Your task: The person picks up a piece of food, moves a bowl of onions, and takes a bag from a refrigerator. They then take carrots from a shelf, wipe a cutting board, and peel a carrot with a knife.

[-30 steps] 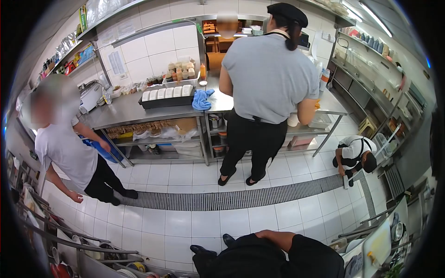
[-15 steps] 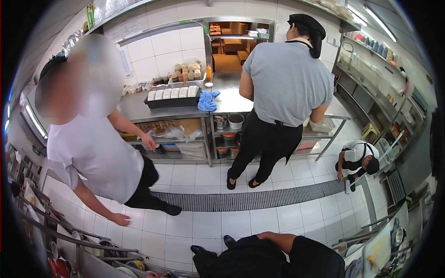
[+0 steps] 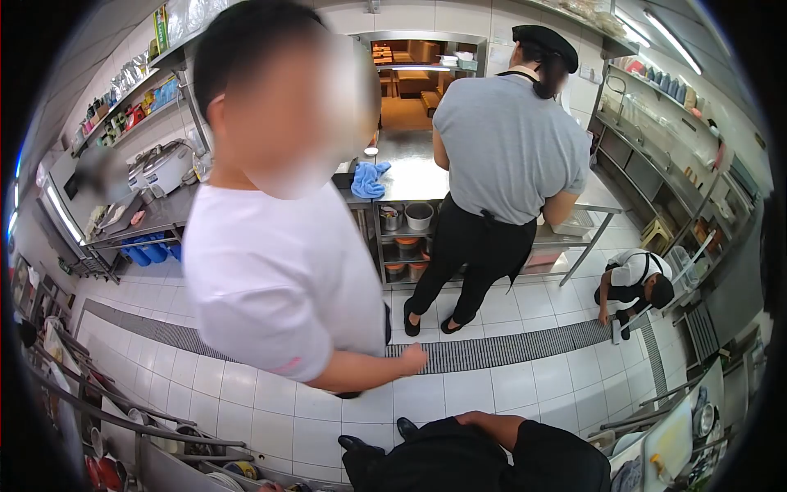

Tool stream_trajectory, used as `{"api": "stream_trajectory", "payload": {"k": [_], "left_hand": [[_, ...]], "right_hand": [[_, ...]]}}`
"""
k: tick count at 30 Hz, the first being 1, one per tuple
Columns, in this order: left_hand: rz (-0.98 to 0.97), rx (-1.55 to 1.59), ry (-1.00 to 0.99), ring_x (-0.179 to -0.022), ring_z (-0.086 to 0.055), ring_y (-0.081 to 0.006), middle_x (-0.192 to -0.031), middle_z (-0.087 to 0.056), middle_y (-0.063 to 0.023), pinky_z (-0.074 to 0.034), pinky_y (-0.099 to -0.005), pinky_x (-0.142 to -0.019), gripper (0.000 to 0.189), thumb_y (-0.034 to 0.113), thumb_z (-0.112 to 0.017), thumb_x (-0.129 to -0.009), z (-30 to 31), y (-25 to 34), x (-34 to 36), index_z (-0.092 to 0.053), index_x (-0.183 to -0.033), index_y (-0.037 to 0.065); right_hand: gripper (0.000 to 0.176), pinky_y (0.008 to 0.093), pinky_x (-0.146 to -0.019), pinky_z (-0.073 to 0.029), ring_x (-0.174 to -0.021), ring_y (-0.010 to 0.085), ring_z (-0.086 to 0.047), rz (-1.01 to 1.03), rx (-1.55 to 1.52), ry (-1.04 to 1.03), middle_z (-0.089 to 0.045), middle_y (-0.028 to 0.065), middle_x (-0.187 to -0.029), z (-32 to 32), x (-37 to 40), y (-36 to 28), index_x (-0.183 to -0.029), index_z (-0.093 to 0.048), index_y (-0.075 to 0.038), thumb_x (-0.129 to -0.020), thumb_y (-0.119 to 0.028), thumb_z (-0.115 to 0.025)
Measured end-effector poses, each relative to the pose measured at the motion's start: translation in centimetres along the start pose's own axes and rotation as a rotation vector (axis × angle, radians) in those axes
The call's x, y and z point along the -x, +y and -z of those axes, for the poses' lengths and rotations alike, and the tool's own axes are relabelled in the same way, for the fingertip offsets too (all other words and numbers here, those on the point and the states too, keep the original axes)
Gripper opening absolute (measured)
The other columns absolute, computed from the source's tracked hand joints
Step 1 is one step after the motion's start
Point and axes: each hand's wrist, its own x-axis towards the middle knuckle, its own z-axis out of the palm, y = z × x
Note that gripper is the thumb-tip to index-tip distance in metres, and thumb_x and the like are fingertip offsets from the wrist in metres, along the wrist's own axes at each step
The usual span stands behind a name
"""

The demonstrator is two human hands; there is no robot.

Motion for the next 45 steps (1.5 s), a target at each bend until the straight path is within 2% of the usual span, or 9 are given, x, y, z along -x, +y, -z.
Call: {"api": "stream_trajectory", "payload": {"k": [1, 12, 22, 32, 34, 37, 39, 45], "left_hand": [[0.0, 0.003, -0.005, -0.066, -0.067, -0.035, -0.071, -0.069, -0.0178, -0.049, -0.0465, -0.067, 0.057, 0.049, -0.039, -0.09, 0.1, 0.1, 0.0, -0.074, -0.073, 0.007], [0.012, 0.052, 0.026, -0.067, -0.067, -0.0365, -0.072, -0.069, -0.018, -0.049, -0.0468, -0.067, 0.054, 0.046, -0.041, -0.089, -0.5, 0.1, 0.0, -0.075, -0.074, 0.007], [0.035, 0.046, 0.034, -0.065, -0.066, -0.0363, -0.071, -0.069, -0.0177, -0.048, -0.048, -0.073, 0.054, 0.045, -0.04, -0.089, -0.5, 0.2, 0.0, -0.075, -0.074, 0.007], [0.006, 0.015, 0.085, -0.062, -0.065, -0.0345, -0.069, -0.069, -0.0181, -0.048, -0.047, -0.07, 0.057, 0.046, -0.04, -0.09, -0.7, 0.2, 0.3, -0.074, -0.069, 0.006], [-0.069, 0.048, 0.119, -0.062, -0.065, -0.0341, -0.069, -0.069, -0.0177, -0.048, -0.0467, -0.069, 0.058, 0.047, -0.039, -0.091, -0.6, -0.1, 0.4, -0.074, -0.068, 0.007], [-0.055, 0.014, 0.097, -0.063, -0.066, -0.0336, -0.069, -0.069, -0.0167, -0.048, -0.0464, -0.069, 0.059, 0.048, -0.038, -0.092, -0.6, 0.0, 0.4, -0.074, -0.069, 0.007], [-0.024, 0.007, 0.072, -0.063, -0.066, -0.0333, -0.069, -0.069, -0.0165, -0.048, -0.0463, -0.069, 0.059, 0.048, -0.038, -0.092, -0.9, 0.0, 0.2, -0.074, -0.069, 0.007], [0.0, -0.027, 0.004, -0.064, -0.067, -0.0329, -0.071, -0.07, -0.0162, -0.048, -0.0458, -0.07, 0.061, 0.048, -0.035, -0.094, -0.6, 0.1, 0.1, -0.074, -0.07, 0.006]], "right_hand": [[0.043, 0.0403, -0.081, -0.052, -0.087, 0.0221, -0.064, 0.044, 0.125, 0.031, -0.069, 0.0105, -0.101, 0.2, -0.3, 0.2, -0.112, -0.066, -0.004, -0.079, -0.031, -0.074], [0.043, 0.0411, -0.08, -0.052, -0.087, 0.0227, -0.064, 0.047, 0.113, 0.063, -0.069, 0.0106, -0.102, 0.0, 3.0, 1.9, -0.113, -0.065, -0.004, -0.08, -0.03, -0.073], [0.043, 0.0418, -0.08, -0.052, -0.087, 0.0232, -0.065, 0.048, 0.119, 0.09, -0.07, 0.0107, -0.103, -1.7, 3.4, -2.8, -0.114, -0.065, -0.004, -0.08, -0.03, -0.072], [0.044, 0.0425, -0.08, -0.052, -0.088, 0.0238, -0.065, 0.044, 0.136, 0.114, -0.07, 0.0108, -0.104, -2.1, 6.2, -4.4, -0.116, -0.065, -0.004, -0.081, -0.029, -0.071], [0.044, 0.0427, -0.08, -0.052, -0.088, 0.024, -0.065, 0.043, 0.14, 0.119, -0.07, 0.0108, -0.104, -2.4, 6.1, -5.2, -0.116, -0.064, -0.004, -0.081, -0.029, -0.071], [0.044, 0.0428, -0.08, -0.052, -0.088, 0.0241, -0.065, 0.042, 0.145, 0.124, -0.07, 0.0108, -0.104, -2.5, 6.8, -5.9, -0.116, -0.064, -0.004, -0.081, -0.029, -0.071], [0.041, 0.0431, -0.08, -0.052, -0.086, 0.0246, -0.066, 0.027, 0.256, 0.218, -0.07, 0.0113, -0.104, -2.4, 6.8, -6.0, -0.115, -0.065, -0.004, -0.082, -0.028, -0.069], [0.041, 0.0432, -0.08, -0.052, -0.087, 0.0248, -0.066, 0.019, 0.237, 0.184, -0.07, 0.0113, -0.104, -1.7, 5.7, -4.1, -0.115, -0.065, -0.004, -0.082, -0.028, -0.069]]}}
